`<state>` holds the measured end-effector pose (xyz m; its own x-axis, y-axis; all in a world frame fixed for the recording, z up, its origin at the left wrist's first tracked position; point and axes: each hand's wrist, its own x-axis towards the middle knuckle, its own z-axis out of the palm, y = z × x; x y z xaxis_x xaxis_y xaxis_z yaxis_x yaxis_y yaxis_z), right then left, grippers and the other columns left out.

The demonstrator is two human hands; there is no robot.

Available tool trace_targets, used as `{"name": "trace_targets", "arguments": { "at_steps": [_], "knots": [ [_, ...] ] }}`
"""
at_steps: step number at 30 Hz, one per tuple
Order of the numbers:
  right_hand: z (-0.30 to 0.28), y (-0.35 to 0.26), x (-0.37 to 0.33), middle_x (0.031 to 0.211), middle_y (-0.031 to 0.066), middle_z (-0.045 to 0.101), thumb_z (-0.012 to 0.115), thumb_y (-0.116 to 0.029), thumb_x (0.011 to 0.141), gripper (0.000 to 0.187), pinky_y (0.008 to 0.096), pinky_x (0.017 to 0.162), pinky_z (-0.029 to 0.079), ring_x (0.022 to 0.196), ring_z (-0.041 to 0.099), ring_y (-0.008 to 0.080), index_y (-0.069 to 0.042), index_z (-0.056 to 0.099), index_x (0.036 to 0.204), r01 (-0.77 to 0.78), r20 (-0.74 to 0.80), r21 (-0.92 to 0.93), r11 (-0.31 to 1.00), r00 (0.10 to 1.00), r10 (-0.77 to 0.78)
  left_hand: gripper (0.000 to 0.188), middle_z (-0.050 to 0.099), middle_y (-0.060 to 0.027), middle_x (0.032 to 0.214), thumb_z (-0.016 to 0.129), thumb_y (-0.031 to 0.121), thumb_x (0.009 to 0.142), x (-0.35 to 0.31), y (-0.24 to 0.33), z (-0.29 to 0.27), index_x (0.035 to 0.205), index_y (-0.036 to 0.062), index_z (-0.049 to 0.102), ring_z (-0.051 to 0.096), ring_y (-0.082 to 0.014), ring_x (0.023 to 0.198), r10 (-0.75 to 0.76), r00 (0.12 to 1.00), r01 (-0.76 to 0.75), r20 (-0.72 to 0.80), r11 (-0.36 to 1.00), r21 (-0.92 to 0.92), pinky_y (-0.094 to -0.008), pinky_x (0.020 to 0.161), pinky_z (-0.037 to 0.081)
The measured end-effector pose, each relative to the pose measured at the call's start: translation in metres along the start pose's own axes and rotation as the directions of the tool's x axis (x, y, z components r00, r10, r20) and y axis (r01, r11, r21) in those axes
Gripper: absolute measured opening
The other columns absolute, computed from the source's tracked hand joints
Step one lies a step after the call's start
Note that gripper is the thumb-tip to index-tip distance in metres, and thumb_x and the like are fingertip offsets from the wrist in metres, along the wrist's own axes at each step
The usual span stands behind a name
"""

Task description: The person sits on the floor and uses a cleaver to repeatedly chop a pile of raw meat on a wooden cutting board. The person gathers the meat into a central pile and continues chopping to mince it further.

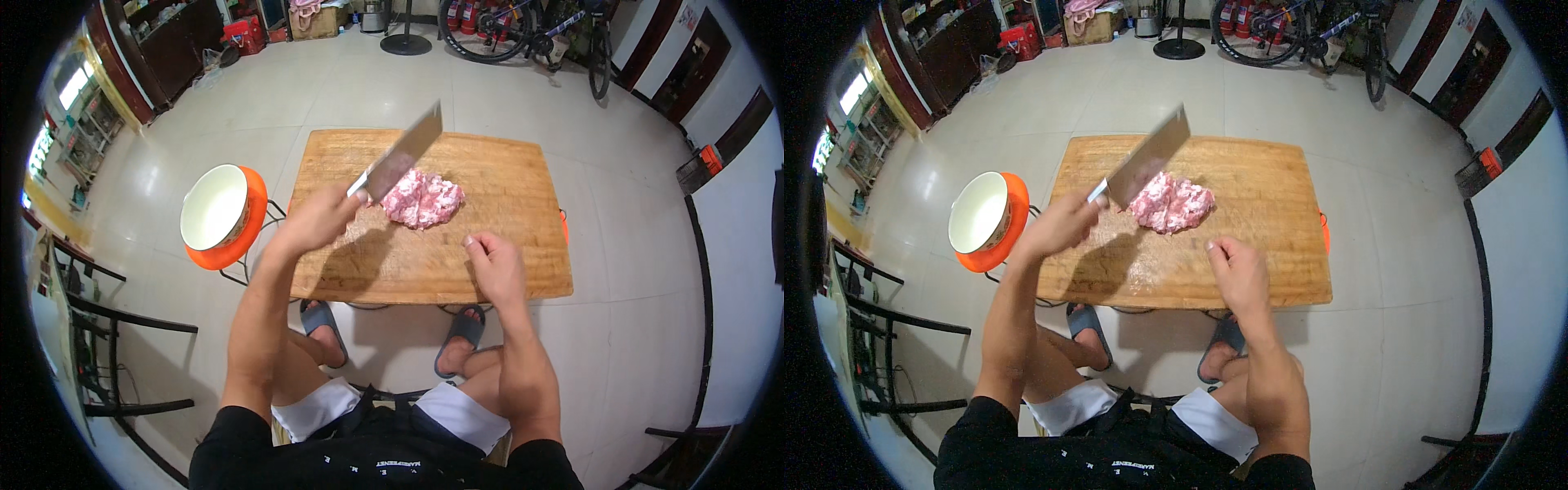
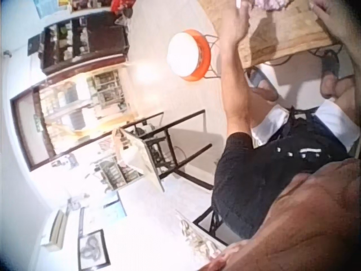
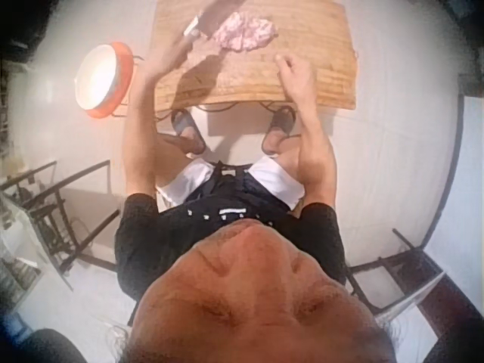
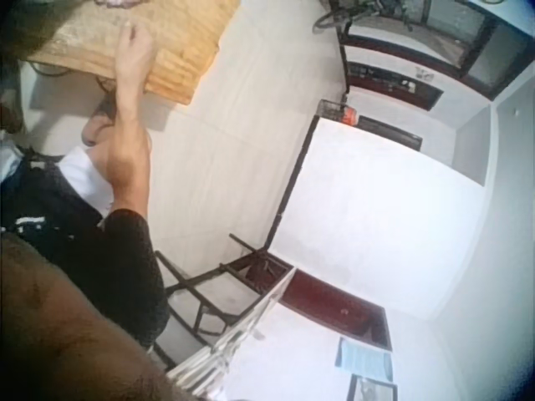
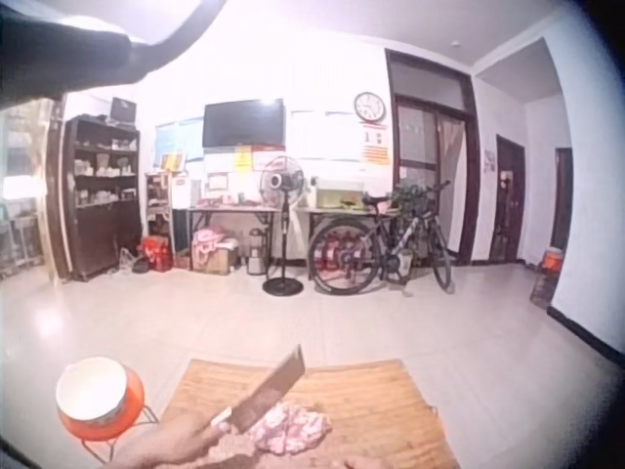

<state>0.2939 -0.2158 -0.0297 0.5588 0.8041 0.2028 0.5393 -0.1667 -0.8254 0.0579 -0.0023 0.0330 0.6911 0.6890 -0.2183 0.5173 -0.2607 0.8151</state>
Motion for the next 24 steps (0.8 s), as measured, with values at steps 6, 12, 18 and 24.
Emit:
{"name": "trace_targets", "arguments": {
  "at_steps": [6,12,18,24],
  "knots": [
    [-0.001,0.004,-0.001,0.072,0.0182,0.065,0.07,-0.022,0.102,0.025,0.0397,0.064,0.049,0.063,0.062,0.026,0.002,0.074,0.098,-0.037,0.038,0.006,0.999,0.999,0.037,0.038,0.054,-0.0013,0.072,0.055,0.037,0.113,0.005,-0.021,0.015,0.111,0.0002,0.066,0.058,-0.0135,0.067,0.061,0.998,-0.052,-0.027,0.964,0.262,-0.0353,0.059,0.05],
    [-0.001,-0.002,-0.004,0.075,0.0199,0.068,0.07,-0.021,0.101,0.024,0.0414,0.065,0.051,0.067,0.067,0.0319,0.002,0.075,0.097,-0.042,0.037,-0.082,0.996,0.998,0.045,0.038,0.054,-0.0007,0.07,0.056,0.037,0.113,-0.009,-0.021,0.002,0.103,0.001,0.065,0.054,-0.0129,0.059,0.064,0.98,-0.054,-0.186,0.997,0.054,-0.0341,0.053,0.046],
    [0.003,0.002,-0.003,0.08,0.0226,0.071,0.07,-0.024,0.1,0.025,0.0452,0.067,0.053,0.073,0.071,0.0387,0.0,0.077,0.097,0.03,0.08,-0.168,0.985,0.997,-0.016,0.042,0.06,-0.0167,0.071,0.061,0.037,0.11,0.004,-0.035,0.012,0.108,-0.0046,0.069,0.059,-0.0323,0.067,0.055,0.979,0.017,-0.196,0.938,0.347,-0.0473,0.069,0.05],
    [-0.001,-0.004,-0.006,0.088,0.0232,0.073,0.07,-0.025,0.1,0.025,0.0472,0.072,0.055,0.081,0.072,0.0417,-0.001,0.077,0.098,-0.048,0.131,-0.212,0.976,0.988,0.077,0.043,0.054,-0.0023,0.072,0.06,0.039,0.112,-0.014,-0.015,-0.003,0.1,-0.0028,0.064,0.051,-0.0103,0.066,0.066,0.971,-0.062,-0.23,0.998,0.024,-0.0343,0.06,0.045]
  ]
}}
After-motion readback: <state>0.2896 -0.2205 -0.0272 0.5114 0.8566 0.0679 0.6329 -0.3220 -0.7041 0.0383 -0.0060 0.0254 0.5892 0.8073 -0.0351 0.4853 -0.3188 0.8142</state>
